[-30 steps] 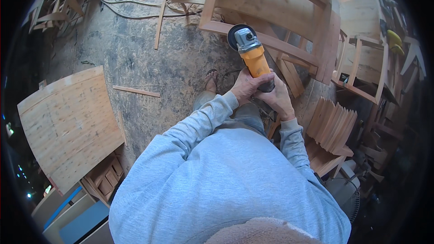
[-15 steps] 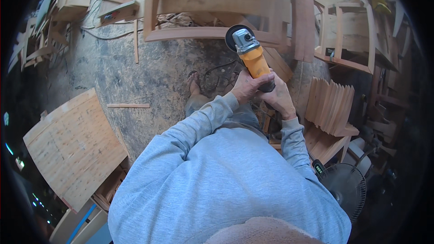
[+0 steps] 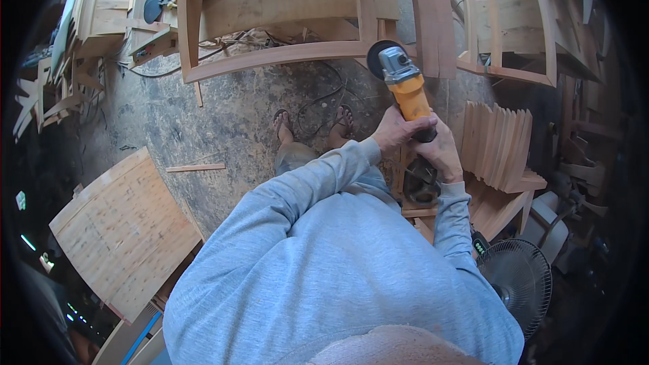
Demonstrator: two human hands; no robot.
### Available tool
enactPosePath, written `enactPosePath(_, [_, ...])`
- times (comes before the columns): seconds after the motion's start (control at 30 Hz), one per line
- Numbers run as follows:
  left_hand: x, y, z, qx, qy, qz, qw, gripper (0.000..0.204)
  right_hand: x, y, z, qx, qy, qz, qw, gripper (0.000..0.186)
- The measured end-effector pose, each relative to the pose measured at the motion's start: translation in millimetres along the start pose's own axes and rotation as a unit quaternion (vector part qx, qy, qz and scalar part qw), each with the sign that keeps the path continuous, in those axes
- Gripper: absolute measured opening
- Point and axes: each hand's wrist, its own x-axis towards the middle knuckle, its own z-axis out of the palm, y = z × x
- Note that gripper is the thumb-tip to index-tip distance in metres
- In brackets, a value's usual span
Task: The person picks up a handheld power sander, holds and handles it while gesturing to another person, and then places the sander down onto the wooden structure.
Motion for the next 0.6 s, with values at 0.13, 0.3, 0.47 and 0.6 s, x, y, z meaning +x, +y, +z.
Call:
enactPosePath(0.13, [4.6,-1.6,8.9,0.020,-0.009,-0.018,1.000,0.053,-4.3,2.3,-11.2,-0.002,0.012,0.025,1.000,0.060])
enactPosePath(0.3, [-0.8,1.9,8.8,0.005,-0.009,-0.013,1.000,0.052,-3.8,5.9,-8.2,-0.021,0.007,0.005,1.000,0.058])
enactPosePath(0.47, [-7.8,8.6,-5.9,0.015,0.008,0.004,1.000,0.052,1.9,1.6,8.7,-0.029,0.004,-0.007,1.000,0.060])
enactPosePath(0.6, [-18.6,18.7,-21.9,-0.010,0.014,0.022,1.000,0.052,9.5,-2.5,26.1,-0.042,-0.015,-0.015,0.999,0.059])
